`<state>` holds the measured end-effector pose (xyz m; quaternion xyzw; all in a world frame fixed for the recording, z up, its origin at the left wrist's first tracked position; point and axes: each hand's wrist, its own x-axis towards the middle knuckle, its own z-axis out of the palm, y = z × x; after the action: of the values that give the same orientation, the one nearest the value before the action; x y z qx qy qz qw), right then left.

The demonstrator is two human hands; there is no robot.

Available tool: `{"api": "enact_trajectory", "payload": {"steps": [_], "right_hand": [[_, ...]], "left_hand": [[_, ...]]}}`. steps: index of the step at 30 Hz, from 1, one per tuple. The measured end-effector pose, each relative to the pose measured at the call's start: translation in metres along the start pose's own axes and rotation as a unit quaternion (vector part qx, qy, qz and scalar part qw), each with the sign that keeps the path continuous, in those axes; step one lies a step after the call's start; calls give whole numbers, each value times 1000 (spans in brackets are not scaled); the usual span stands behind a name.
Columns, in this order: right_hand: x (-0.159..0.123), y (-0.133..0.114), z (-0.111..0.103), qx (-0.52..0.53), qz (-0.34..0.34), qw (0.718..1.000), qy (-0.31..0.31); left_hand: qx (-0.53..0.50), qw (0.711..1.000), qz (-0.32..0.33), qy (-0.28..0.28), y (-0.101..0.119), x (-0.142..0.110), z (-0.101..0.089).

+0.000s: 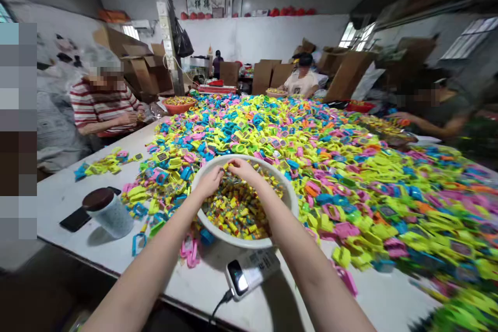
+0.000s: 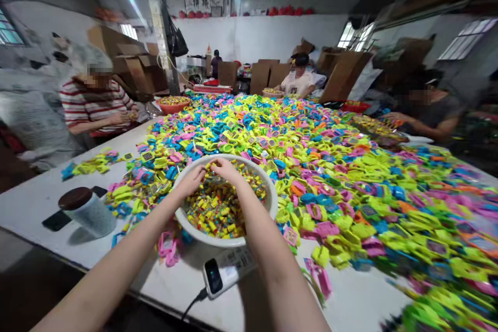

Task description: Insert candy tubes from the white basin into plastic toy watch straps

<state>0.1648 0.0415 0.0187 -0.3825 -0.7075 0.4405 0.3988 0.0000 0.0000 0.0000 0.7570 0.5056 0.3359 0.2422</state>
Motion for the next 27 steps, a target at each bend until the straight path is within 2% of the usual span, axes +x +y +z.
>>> {"api": "enact_trajectory", "payload": {"steps": [4, 7, 13, 20, 27], "right_hand": [[0, -1, 2, 3, -4, 1000, 16], [1, 1, -3, 19, -1, 998, 54], [3, 1, -16, 126, 24, 984, 126], [2, -7, -23, 290, 46, 950, 106], [0, -10, -21, 326, 56, 938, 103]], "left_hand": [[-3, 1000, 3, 9, 1, -1, -1], [-4, 999, -6, 32, 2, -1, -3], [-7, 999, -11, 37, 1, -1, -3], [-4, 999, -5, 35, -4, 1, 0], [-3, 1000, 2, 29, -3, 0, -1]]}}
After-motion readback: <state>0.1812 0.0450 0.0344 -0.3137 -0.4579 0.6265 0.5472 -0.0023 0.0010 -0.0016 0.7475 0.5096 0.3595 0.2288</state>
